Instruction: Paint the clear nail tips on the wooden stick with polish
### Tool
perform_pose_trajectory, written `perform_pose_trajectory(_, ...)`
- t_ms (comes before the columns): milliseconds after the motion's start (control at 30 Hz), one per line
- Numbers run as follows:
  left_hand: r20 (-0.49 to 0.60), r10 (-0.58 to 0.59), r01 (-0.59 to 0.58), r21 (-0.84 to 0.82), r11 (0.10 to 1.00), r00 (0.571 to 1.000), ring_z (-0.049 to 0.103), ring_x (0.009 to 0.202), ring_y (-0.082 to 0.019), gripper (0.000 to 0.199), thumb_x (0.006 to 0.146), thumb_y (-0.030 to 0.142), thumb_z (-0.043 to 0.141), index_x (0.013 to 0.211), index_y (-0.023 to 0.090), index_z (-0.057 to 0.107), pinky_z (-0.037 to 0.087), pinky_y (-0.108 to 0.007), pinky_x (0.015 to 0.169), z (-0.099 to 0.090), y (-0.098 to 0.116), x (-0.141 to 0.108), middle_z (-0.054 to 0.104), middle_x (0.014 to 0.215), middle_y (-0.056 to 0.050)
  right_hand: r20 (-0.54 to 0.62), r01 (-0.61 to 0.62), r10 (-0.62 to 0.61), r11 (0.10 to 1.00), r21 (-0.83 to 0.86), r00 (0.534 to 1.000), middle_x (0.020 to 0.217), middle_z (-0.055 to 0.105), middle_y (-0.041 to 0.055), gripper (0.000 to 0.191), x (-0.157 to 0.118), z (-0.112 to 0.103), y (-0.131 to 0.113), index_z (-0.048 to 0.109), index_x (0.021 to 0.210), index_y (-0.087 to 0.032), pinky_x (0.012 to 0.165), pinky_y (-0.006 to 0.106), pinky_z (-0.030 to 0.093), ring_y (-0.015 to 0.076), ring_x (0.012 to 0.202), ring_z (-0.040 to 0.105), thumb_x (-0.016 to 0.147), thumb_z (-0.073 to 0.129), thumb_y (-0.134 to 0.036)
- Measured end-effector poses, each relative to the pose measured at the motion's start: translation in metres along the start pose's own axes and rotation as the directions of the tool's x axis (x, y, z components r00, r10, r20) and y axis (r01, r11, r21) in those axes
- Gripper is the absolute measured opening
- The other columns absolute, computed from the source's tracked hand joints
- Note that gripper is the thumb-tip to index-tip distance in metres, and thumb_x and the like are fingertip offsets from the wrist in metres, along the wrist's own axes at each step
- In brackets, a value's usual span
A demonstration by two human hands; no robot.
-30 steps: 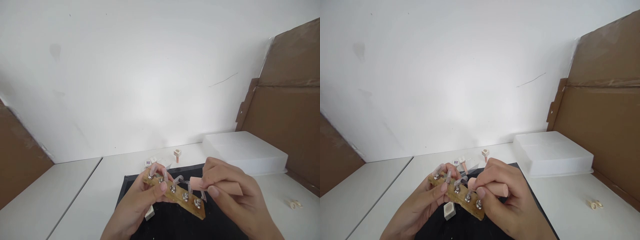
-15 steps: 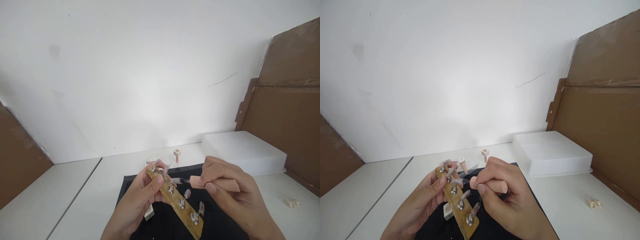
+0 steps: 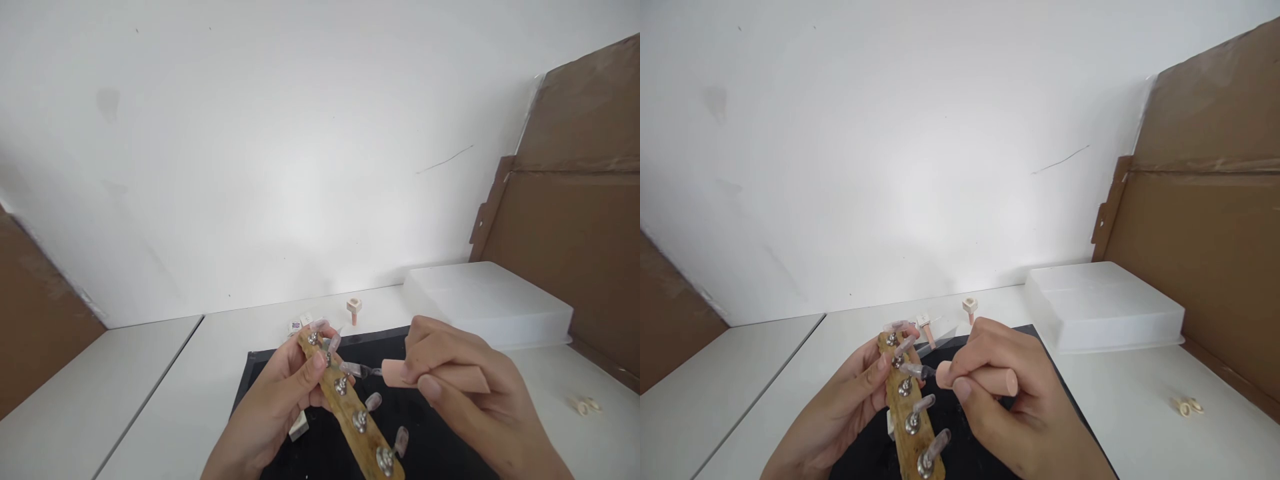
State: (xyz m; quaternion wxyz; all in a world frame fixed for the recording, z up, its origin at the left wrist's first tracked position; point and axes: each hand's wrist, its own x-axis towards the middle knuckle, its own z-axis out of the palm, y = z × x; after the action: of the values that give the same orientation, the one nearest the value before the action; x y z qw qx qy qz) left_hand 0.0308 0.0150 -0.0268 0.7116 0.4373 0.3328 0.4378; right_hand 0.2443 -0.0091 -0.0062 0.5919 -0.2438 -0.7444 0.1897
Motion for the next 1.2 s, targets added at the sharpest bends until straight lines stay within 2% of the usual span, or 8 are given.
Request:
perform_pose_trajectory(300, 0.005, -0.015, 0.015, 0.017, 1.0, 1.0, 0.066, 0.078, -0.017, 0.048, 0.073, 0.046, 0.079, 0.109, 0.021, 0.061, 0.054, -0.03, 0.069, 0.002, 0.001, 0.001, 0.063, 0.082, -0.001, 0.016, -0.011, 0.01, 0.999, 0.035, 1.0, 0.061, 0.057, -0.004, 0.016, 0.003, 0.001, 0.0, 0.063, 0.078, -0.024, 0.051, 0.026, 0.036, 0.0127, 0.055, 0.049, 0.085, 0.059, -0.01)
perform_pose_trajectory(500, 0.009, -0.02, 0.019, 0.037, 0.999, 1.0, 0.066, 0.077, -0.017, 0.05, 0.072, 0.047, 0.08, 0.109, 0.02, 0.062, 0.054, -0.028, 0.067, 0.002, 0.0, 0.002, 0.064, 0.082, -0.002, 0.009, -0.008, 0.007, 0.999, 0.039, 1.0, 0.06, 0.061, -0.0037, 0.017, 0.003, 0.001, -0.001, 0.063, 0.076, -0.024, 0.05, 0.026, 0.034, 0.0128, 0.054, 0.05, 0.085, 0.059, -0.009)
perform_pose_trajectory(800, 0.006, -0.004, 0.003, 0.084, 0.996, 1.0, 0.061, 0.073, -0.015, 0.051, 0.068, 0.05, 0.081, 0.106, 0.021, 0.063, 0.055, -0.029, 0.063, 0.006, 0.002, 0.001, 0.057, 0.087, -0.001, 0.016, -0.013, 0.013, 0.999, 0.04, 1.0, 0.06, 0.057, -0.0051, 0.015, 0.005, 0.002, -0.002, 0.063, 0.079, -0.025, 0.049, 0.024, 0.034, 0.0106, 0.052, 0.049, 0.085, 0.059, -0.011)
perform_pose_trajectory(967, 0.011, -0.013, 0.011, 0.1, 0.995, 1.0, 0.06, 0.075, -0.015, 0.045, 0.074, 0.049, 0.077, 0.107, 0.021, 0.063, 0.054, -0.03, 0.067, 0.011, 0.006, -0.002, 0.055, 0.086, 0.0, 0.028, 0.009, -0.01, 0.999, 0.04, 1.0, 0.057, 0.053, -0.0056, 0.015, 0.01, 0.004, -0.005, 0.062, 0.078, -0.023, 0.047, 0.023, 0.034, 0.0098, 0.05, 0.048, 0.086, 0.058, -0.011)
perform_pose_trajectory(1200, 0.035, -0.029, 0.025, 0.109, 0.994, 0.999, 0.058, 0.075, -0.015, 0.052, 0.07, 0.053, 0.078, 0.108, 0.022, 0.06, 0.055, -0.031, 0.066, 0.006, 0.0, 0.003, 0.054, 0.087, -0.001, 0.036, -0.009, 0.008, 1.0, 0.028, 0.999, 0.057, 0.05, -0.0059, 0.015, 0.009, 0.001, -0.007, 0.062, 0.077, -0.023, 0.046, 0.023, 0.033, 0.0094, 0.049, 0.047, 0.09, 0.058, -0.016)
